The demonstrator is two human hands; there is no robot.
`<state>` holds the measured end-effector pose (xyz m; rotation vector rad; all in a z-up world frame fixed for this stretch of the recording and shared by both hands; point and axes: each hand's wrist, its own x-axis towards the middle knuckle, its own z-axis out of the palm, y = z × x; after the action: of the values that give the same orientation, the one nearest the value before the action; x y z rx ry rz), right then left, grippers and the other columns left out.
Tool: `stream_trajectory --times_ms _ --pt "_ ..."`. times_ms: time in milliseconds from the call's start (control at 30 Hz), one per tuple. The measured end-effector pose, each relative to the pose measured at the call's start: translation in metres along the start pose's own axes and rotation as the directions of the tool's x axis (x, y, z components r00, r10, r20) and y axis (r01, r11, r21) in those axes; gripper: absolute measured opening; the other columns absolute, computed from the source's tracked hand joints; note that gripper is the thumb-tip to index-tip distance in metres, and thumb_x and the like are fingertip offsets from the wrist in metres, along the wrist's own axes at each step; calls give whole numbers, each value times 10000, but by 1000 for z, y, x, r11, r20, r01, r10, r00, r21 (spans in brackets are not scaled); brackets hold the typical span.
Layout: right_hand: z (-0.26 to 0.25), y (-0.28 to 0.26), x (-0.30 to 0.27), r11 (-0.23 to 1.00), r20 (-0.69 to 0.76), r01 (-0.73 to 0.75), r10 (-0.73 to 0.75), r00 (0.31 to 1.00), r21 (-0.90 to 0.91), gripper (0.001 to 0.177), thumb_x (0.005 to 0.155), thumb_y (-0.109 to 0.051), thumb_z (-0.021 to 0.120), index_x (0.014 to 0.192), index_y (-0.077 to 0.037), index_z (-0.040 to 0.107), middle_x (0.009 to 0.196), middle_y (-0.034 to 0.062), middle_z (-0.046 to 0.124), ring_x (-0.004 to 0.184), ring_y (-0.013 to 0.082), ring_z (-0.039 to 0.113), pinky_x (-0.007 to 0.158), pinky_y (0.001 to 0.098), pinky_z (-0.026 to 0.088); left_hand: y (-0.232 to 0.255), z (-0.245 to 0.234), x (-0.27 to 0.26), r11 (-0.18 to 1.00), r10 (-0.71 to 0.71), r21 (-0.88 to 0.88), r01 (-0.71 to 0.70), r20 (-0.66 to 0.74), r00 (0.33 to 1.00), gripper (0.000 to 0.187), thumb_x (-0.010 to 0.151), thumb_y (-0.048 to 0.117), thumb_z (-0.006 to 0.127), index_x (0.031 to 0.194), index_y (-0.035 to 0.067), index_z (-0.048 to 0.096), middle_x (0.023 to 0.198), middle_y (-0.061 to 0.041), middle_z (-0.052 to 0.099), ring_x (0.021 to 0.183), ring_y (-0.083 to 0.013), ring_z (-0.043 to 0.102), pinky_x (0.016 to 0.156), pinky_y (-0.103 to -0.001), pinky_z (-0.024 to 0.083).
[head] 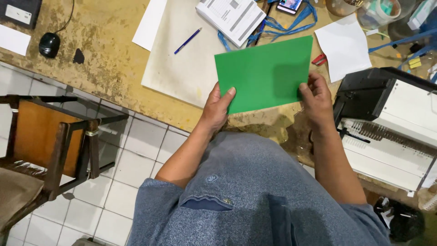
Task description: The person organizes green spiral-bound notebooks on a cluttered desk, then uses a binding machine to attach a spiral coil to a green cover. They also handle blue lanyards, gathering them from the desk and placing them into a box.
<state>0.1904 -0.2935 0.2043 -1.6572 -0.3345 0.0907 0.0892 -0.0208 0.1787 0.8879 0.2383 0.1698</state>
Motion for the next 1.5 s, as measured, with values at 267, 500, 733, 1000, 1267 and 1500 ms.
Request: stream_trajectory --times_ms 267,500,733,1000,1267,1500 --pt "-12 24 -6 956 11 -150 152 988 254 268 1068 -58 613 1304 18 512 1018 164 659 697 196 710 541 294 625 2 -2 -3 1000 23 6 -23 29 999 292 1056 158 593 1344 115 562 1158 -162 744 1059 -231 726 962 -504 594" --pt "-13 13 -13 953 -15 -175 184 983 247 267 1065 -84 627 1298 11 535 999 158 682 710 210 728 550 295 641 -3 -6 -1 1000 11 -8 -10 37 999 290 1057 161 596 1343 121 569 1150 -172 745 1054 -242 731 951 -489 602" --pt "-13 6 -18 959 -47 -171 186 981 225 248 1062 -91 637 1273 13 559 892 130 685 677 186 720 576 311 645 -11 -11 2 999 -24 -24 24 1 1000 291 1052 186 605 1332 108 587 1131 -191 752 1020 -258 746 924 -493 615" --pt "-16 20 -18 965 -78 -170 188 979 197 235 1065 -96 648 1272 -5 586 819 130 689 646 165 707 581 293 626 -2 -7 4 993 -79 -92 78 -16 997 365 1095 353 527 1369 120 590 1188 -198 739 1048 -268 745 963 -523 602" --pt "4 -8 -10 964 -77 -184 202 976 190 214 1060 -101 669 1223 18 595 820 142 682 636 184 704 569 313 632 6 -9 8 977 -122 -173 126 32 992 519 1100 511 469 1477 160 533 1373 -182 653 1190 -331 681 1004 -584 572" --pt "2 4 -12 966 -75 -189 204 976 178 230 1047 -94 699 1223 17 602 808 117 674 616 168 696 556 307 636 4 -16 10 967 -161 -197 163 27 987 502 1086 511 501 1444 165 569 1345 -178 670 1185 -333 681 994 -587 578"
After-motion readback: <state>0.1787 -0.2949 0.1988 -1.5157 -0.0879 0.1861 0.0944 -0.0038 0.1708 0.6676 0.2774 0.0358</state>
